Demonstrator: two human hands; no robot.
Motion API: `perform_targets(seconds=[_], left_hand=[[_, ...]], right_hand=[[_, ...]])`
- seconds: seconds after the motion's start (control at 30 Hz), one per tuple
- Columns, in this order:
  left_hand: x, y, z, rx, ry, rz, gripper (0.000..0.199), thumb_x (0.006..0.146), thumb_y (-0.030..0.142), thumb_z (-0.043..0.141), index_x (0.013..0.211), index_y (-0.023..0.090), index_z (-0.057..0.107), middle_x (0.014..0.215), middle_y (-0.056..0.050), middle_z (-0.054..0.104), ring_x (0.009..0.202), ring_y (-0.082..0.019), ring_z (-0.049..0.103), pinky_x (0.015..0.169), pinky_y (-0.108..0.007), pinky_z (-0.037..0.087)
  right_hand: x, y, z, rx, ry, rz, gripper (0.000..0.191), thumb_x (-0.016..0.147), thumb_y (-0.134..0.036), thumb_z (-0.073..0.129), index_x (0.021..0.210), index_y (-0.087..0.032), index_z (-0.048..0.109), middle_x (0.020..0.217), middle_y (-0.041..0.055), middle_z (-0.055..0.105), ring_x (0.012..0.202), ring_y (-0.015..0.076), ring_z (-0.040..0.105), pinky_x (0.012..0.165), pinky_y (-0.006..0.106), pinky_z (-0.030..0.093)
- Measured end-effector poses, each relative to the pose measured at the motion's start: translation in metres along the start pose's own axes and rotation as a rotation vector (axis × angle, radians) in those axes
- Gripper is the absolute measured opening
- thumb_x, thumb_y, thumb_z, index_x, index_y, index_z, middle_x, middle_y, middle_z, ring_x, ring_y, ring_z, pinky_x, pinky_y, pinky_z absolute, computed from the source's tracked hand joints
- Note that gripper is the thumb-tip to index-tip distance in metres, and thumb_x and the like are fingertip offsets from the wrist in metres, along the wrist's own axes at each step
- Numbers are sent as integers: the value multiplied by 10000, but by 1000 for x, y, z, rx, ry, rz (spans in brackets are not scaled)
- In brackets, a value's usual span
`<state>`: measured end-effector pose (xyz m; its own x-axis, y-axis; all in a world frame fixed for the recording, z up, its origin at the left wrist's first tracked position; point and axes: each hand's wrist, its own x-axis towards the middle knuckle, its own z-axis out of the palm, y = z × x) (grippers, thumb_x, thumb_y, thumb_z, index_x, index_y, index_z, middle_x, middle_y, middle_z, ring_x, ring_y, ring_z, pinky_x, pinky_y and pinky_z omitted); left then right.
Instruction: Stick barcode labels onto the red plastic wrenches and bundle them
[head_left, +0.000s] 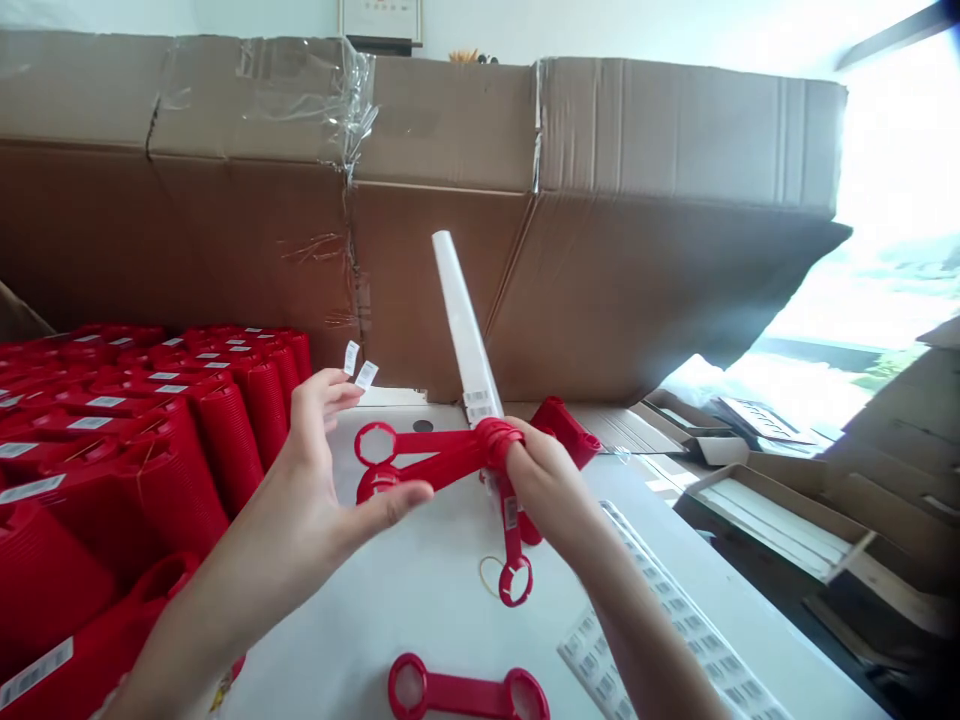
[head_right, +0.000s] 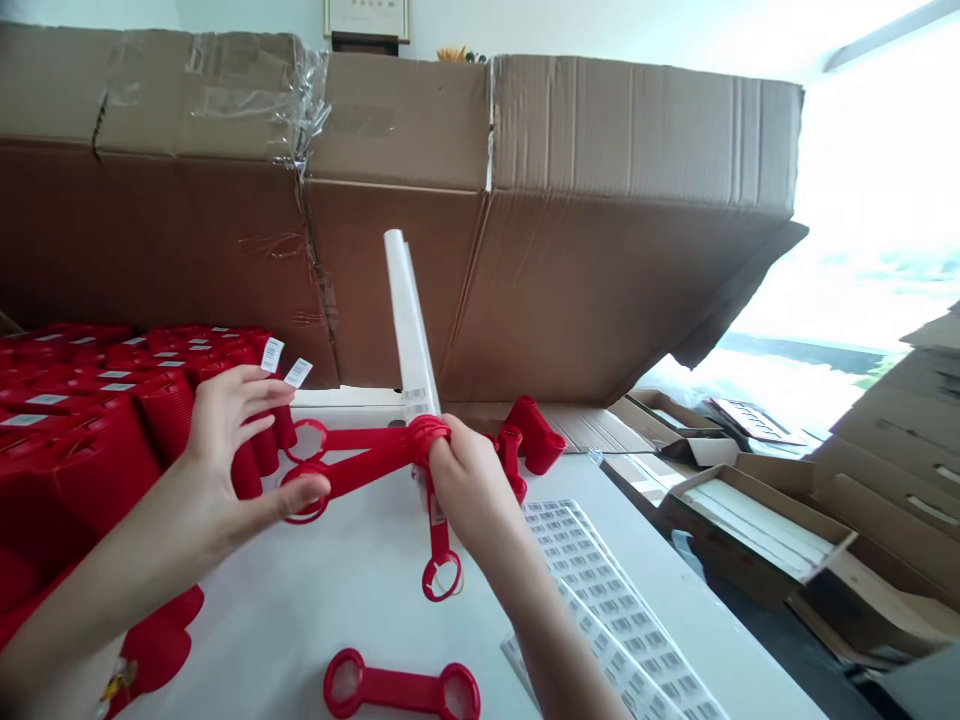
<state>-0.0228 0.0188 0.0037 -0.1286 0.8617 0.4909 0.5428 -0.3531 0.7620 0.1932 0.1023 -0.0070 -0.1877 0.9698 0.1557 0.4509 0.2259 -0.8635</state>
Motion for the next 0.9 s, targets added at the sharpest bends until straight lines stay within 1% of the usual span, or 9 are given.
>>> perform_targets(seconds=[0.07,0.17,0.27,0.4,0.5,0.6,0.77,0.83,0.9], left_hand=[[-2,-10,5,66,-123,97,1066,761,520,841,1527,366,116,1627,-169,286,1521,-391,322,1187,-624,373],[-2,-16,14,87,-180,251,978,856,388,782,1535,442,80,1681,-127,161,1538,-365,301,1150,-566,451],[2,-14,20,37,-129,421,832,908,260,730,1500,426,169,1610,-117,309,1447,-296,457,1109,-471,510],[6,-11,18,57,-44,531,821,876,233,776,1466,376,223,1397,-98,535,1316,-257,579,1122,-463,493],[6,-14,16,141,-50,531,833,817,313,841,1446,328,296,1347,-108,569,1269,-269,612,1100,-441,507],[6,-15,18,161,-72,608,893,807,327,852,1472,341,255,1395,-118,566,1295,-263,598,1082,-438,523],[10,-4,21,231,33,652,470,856,267,799,1269,251,574,1219,-96,713,1200,-252,671,1085,-420,517],[12,-4,21,224,90,707,379,823,268,829,1148,240,636,1110,-70,754,1071,-236,725,1035,-394,552],[14,-10,22,198,141,757,413,776,263,869,1114,235,633,1001,-41,761,986,-231,749,968,-372,589]], right_hand=[[0,-2,-9,147,26,28,205,936,-254,389,794,-200,526,675,1,566,587,139,522,485,225,388],[-1,-6,-17,180,15,35,199,909,-277,433,742,-201,513,649,-10,553,570,131,510,485,224,374],[-2,-9,-20,201,-24,65,193,886,-281,447,735,-203,538,665,-1,591,582,140,532,508,234,399],[-4,-11,-24,228,-45,74,189,859,-268,461,706,-205,551,665,14,624,603,154,564,525,239,420],[-4,-10,-26,264,-73,63,207,862,-266,461,690,-200,554,652,15,618,600,151,552,524,237,418],[-2,-6,-28,298,-122,52,229,875,-263,455,693,-187,572,638,9,592,564,134,499,493,232,381],[5,4,-29,313,-221,100,267,900,-265,481,664,-180,571,631,18,592,550,127,465,476,233,355],[8,7,-28,313,-258,115,275,899,-261,501,640,-185,556,620,18,589,546,130,469,477,238,370],[10,9,-27,307,-265,133,243,898,-262,519,673,-190,574,665,26,618,585,145,519,495,242,406]])
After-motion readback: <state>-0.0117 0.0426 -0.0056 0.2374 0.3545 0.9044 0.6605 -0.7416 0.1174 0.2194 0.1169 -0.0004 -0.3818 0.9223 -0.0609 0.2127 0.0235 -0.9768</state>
